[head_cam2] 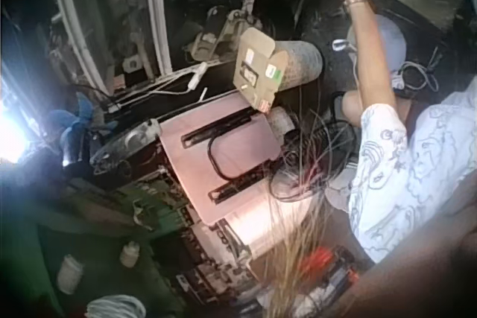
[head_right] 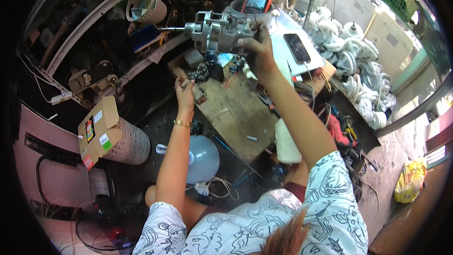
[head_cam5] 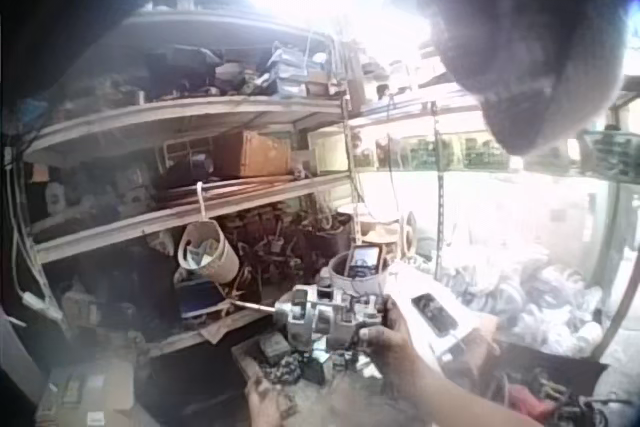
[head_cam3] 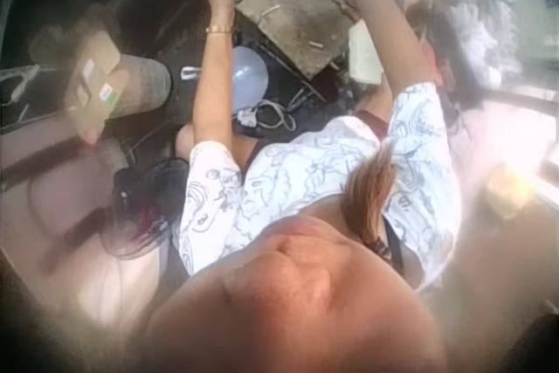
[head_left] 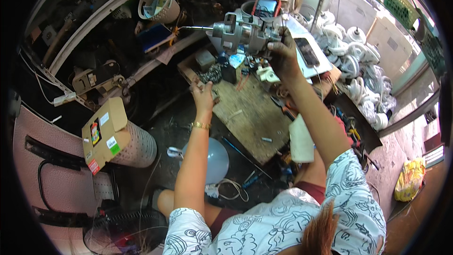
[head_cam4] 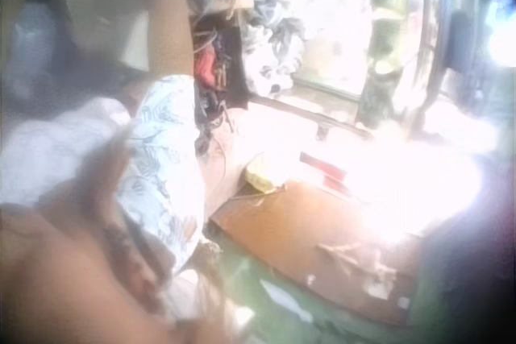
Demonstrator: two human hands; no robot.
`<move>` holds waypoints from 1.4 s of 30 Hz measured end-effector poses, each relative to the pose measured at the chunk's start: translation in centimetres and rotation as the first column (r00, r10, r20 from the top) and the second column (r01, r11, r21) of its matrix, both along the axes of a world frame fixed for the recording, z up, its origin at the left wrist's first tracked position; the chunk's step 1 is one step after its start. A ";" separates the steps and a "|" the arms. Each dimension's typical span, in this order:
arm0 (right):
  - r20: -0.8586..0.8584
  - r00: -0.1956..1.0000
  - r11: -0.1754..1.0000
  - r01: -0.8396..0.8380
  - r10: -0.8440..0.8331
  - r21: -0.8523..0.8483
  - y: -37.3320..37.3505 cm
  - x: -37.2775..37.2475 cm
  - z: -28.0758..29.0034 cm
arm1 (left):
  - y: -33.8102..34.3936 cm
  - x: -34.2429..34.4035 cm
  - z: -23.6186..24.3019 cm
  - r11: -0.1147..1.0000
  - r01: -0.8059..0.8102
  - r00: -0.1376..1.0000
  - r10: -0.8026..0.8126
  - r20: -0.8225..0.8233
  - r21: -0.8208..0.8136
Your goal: The person works on appliance components, using a drill to remove screws, handling a motor assembly, and using a screwdriver to manipulate wires and parts on a plastic housing while sitting on the floor.
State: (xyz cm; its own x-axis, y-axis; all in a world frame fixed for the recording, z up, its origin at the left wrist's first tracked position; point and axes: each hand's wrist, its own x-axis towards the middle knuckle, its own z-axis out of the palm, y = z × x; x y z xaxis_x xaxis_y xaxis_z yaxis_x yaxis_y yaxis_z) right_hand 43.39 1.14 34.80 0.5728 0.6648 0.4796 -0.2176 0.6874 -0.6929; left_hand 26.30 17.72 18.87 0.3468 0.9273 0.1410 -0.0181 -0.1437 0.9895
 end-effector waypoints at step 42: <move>0.569 0.736 0.449 0.676 -0.367 -0.584 -13.8 4.9 -17.4 | 3.7 -3.3 5.7 0.983 0.147 0.959 -0.168 -0.229 -0.107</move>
